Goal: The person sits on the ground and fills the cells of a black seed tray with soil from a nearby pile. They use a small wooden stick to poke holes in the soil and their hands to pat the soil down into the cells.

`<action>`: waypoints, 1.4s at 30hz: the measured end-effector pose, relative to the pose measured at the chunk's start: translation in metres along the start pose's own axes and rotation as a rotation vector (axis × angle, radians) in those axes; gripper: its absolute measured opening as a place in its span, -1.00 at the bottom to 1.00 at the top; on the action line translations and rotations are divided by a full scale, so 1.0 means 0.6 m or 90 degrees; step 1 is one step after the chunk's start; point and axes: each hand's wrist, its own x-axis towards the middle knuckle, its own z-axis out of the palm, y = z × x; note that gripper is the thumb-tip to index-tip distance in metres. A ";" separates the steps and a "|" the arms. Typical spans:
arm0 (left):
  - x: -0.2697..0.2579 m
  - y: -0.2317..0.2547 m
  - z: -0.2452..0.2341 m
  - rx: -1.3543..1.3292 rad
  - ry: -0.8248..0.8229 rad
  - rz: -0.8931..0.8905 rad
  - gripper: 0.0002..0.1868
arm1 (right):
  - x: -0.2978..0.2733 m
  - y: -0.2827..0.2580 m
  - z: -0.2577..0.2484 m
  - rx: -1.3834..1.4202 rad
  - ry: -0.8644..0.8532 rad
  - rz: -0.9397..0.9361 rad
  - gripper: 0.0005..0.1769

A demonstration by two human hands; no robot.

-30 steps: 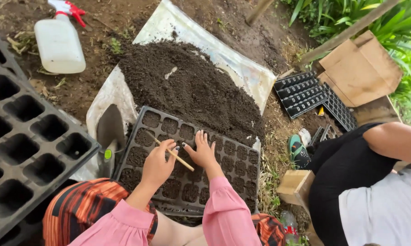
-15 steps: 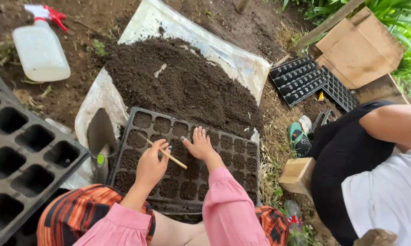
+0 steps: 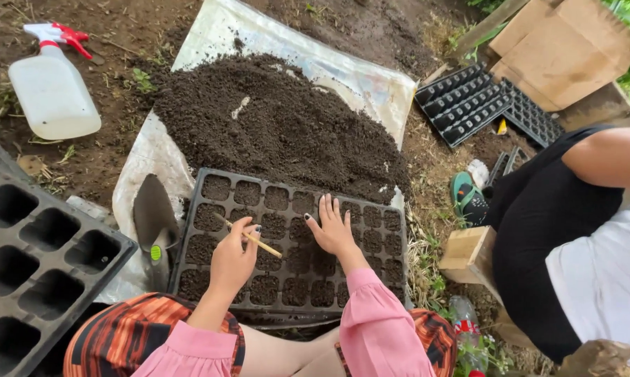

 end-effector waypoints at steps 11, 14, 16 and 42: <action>-0.007 0.016 -0.004 0.009 -0.019 -0.019 -0.50 | 0.000 -0.003 -0.019 0.027 -0.026 0.011 -0.01; -0.006 0.016 -0.001 0.010 -0.013 -0.013 -0.51 | 0.005 -0.003 -0.007 0.049 -0.050 -0.001 0.01; 0.000 0.009 0.003 0.012 -0.002 -0.008 -0.52 | 0.005 -0.003 -0.012 0.035 -0.051 -0.005 0.02; -0.005 0.022 -0.008 0.042 -0.049 -0.163 -0.52 | -0.016 -0.015 -0.052 0.072 -0.137 0.076 0.06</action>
